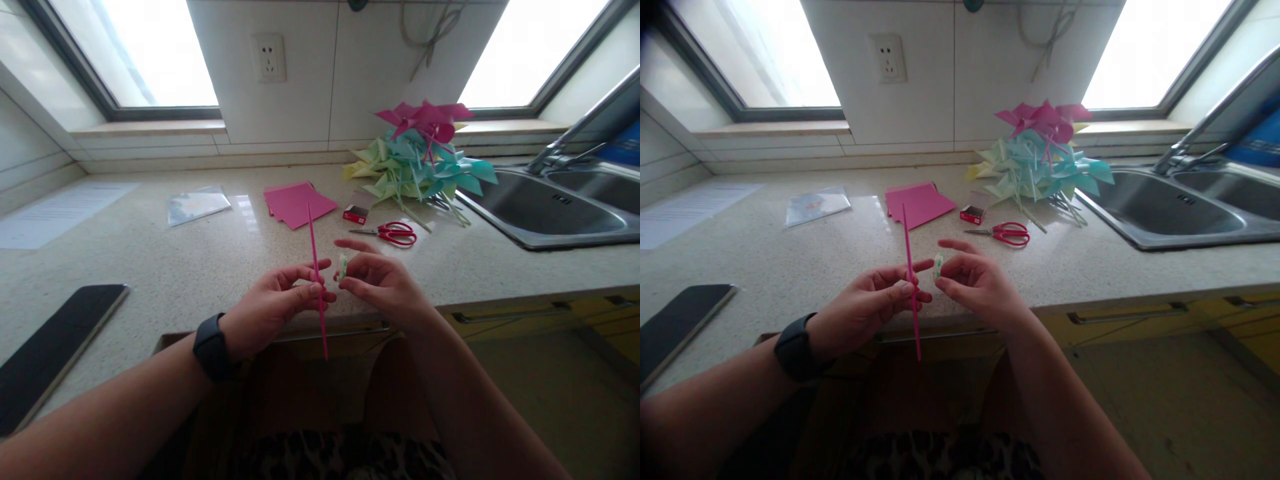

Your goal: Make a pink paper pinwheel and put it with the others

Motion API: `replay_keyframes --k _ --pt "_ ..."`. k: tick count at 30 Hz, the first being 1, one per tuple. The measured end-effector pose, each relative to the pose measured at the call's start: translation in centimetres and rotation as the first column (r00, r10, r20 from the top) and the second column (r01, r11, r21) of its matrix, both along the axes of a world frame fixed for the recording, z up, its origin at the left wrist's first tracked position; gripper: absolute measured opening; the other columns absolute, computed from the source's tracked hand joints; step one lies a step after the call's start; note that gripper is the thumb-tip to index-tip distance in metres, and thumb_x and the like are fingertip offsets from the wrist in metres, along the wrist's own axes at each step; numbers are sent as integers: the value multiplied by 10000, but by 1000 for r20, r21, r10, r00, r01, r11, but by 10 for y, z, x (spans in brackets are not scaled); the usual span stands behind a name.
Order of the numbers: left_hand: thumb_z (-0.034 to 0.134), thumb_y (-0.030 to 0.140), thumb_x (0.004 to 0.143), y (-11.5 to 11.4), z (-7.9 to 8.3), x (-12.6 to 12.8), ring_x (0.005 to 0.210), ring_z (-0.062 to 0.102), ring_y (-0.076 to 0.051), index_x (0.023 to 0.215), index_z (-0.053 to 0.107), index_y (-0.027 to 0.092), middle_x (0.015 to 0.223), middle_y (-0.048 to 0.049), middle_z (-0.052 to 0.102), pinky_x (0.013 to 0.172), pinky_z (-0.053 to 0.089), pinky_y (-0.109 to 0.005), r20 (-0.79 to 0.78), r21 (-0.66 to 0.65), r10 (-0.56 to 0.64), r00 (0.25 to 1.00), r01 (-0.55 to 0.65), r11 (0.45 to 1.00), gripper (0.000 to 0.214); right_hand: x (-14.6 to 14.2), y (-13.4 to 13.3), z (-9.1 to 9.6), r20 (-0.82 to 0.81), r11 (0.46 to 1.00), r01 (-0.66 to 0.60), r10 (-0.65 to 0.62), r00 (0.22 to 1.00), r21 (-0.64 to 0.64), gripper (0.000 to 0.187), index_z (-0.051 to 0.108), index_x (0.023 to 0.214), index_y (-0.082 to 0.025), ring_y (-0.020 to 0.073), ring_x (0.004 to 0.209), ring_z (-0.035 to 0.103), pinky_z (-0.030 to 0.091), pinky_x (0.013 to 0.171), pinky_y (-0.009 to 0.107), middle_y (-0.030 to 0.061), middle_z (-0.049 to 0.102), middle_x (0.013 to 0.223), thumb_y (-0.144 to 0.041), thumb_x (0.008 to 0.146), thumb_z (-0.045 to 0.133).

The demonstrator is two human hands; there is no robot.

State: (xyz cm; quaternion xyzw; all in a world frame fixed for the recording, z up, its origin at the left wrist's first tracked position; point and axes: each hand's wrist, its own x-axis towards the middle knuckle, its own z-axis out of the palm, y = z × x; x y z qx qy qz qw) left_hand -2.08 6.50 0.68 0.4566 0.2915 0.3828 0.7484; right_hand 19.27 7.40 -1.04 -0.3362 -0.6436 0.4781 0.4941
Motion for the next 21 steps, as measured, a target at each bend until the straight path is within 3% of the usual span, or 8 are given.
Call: replay_keyframes --k 2,4,8,11,16,21 --pt "776 229 836 0 0 -1 876 722 -150 884 737 129 1475 -129 527 810 565 -271 -10 -4 -17 1000 17 1000 117 -2 -1 1 -32 999 -34 33 999 -25 137 646 778 -175 173 1018 670 554 846 308 101 617 1270 -240 810 762" --pt "771 231 841 1 0 -1 869 719 -149 875 729 124 1447 -133 549 804 566 -270 -15 -7 -33 999 33 999 120 -4 -1 1 -99 996 -49 42 994 -76 216 589 802 -188 160 912 701 575 766 294 71 679 1147 -239 777 797" --pt "750 211 856 1 0 -1 889 715 -151 889 725 128 1475 -119 516 805 569 -268 -24 21 -43 999 44 999 92 -5 -1 0 -162 986 27 -54 985 -164 466 456 926 -244 139 676 716 580 604 267 -28 685 933 -248 704 866" --pt "751 216 856 0 -1 0 865 710 -137 911 727 129 1425 -114 557 807 569 -264 -26 17 -35 999 36 999 106 -6 -2 -4 -109 983 40 -60 992 -179 411 465 920 -243 167 674 726 595 610 298 -40 666 837 -304 755 837" --pt "773 229 835 1 -1 0 858 711 -139 877 729 124 1374 -116 602 800 569 -266 -11 -4 -34 999 34 999 122 -8 -6 -10 60 1000 28 -29 998 4 254 561 859 -218 121 713 621 525 616 264 -9 611 880 -339 825 782" --pt "797 247 815 0 -1 -1 854 725 -158 882 723 135 1245 -107 688 839 563 -298 2 -31 -31 1000 31 999 150 -5 -7 -6 107 990 2 -17 994 139 179 567 891 -227 124 764 553 470 632 269 12 552 972 -329 891 714"
